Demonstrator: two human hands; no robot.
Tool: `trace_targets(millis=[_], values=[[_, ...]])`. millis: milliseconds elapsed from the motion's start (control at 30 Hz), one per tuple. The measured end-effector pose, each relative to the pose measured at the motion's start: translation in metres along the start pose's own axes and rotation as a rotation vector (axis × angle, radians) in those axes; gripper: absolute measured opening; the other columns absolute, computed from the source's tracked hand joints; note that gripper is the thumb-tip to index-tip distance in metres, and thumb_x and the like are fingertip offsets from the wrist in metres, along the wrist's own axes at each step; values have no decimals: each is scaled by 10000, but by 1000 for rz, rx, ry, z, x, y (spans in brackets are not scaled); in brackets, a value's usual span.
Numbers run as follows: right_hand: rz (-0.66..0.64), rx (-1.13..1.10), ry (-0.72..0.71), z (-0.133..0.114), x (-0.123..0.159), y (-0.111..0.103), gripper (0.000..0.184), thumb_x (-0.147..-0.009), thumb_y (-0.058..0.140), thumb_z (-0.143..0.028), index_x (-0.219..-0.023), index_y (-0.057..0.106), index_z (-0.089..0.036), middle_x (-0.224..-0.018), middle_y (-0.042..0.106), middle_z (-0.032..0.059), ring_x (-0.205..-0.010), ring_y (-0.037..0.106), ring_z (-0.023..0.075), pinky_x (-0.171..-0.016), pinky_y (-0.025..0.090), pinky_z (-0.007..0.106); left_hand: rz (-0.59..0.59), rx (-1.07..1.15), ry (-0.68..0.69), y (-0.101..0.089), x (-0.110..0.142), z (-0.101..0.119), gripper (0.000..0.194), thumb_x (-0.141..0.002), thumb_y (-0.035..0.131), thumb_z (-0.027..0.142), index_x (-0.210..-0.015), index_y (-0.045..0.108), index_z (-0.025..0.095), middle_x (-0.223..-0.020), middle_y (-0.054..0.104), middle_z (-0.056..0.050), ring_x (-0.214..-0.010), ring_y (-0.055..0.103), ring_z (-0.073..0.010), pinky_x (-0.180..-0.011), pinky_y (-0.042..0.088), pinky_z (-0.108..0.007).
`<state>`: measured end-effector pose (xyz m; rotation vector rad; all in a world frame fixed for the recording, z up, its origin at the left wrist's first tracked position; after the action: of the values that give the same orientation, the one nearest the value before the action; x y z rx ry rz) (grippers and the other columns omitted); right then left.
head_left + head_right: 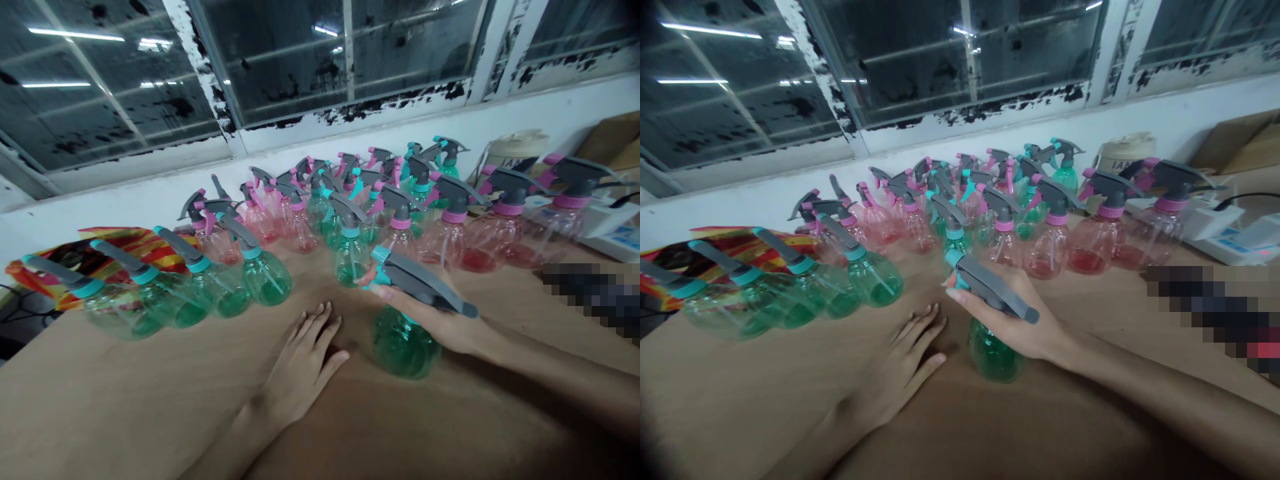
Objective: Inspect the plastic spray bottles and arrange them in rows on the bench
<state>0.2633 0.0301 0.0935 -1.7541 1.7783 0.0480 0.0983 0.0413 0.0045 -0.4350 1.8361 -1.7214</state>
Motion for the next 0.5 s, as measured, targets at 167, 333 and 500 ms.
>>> trace_targets(millis=[167, 333, 500], values=[[-26, 4, -63, -17, 4, 4, 163, -867, 546, -356, -770, 583, -230, -712, 590, -13, -676, 576, 147, -643, 474, 285, 30, -5, 17, -2, 0, 0, 513, -1003, 268, 463, -1372, 383, 126, -1423, 418, -146, -1327, 357, -260, -1069, 314, -494], [-47, -48, -35, -17, 7, 6, 149, -859, 559, -371, -807, 591, -235, -775, 611, -10, -735, 594, 145, -686, 482, 279, 42, -25, 22, -1, 1, 0, 499, -1002, 290, 454, -1367, 386, 128, -1421, 421, -146, -1323, 362, -267, -1061, 329, -494], [-32, -65, 23, -8, 8, 7, 231, -828, 595, -426, -990, 616, -261, -821, 641, 10, -740, 616, 177, -708, 506, 320, 48, -37, 18, 1, 1, -1, 485, -1001, 306, 449, -1363, 388, 137, -1415, 428, -139, -1330, 353, -259, -1069, 321, -480]])
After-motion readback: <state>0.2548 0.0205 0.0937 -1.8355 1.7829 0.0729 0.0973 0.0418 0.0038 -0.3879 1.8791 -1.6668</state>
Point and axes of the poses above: each hand's wrist, its own x-axis away from the middle knuckle, its own y-axis out of the palm, z = x × y, the point moved 8 cm from there along -x, towards the middle knuckle
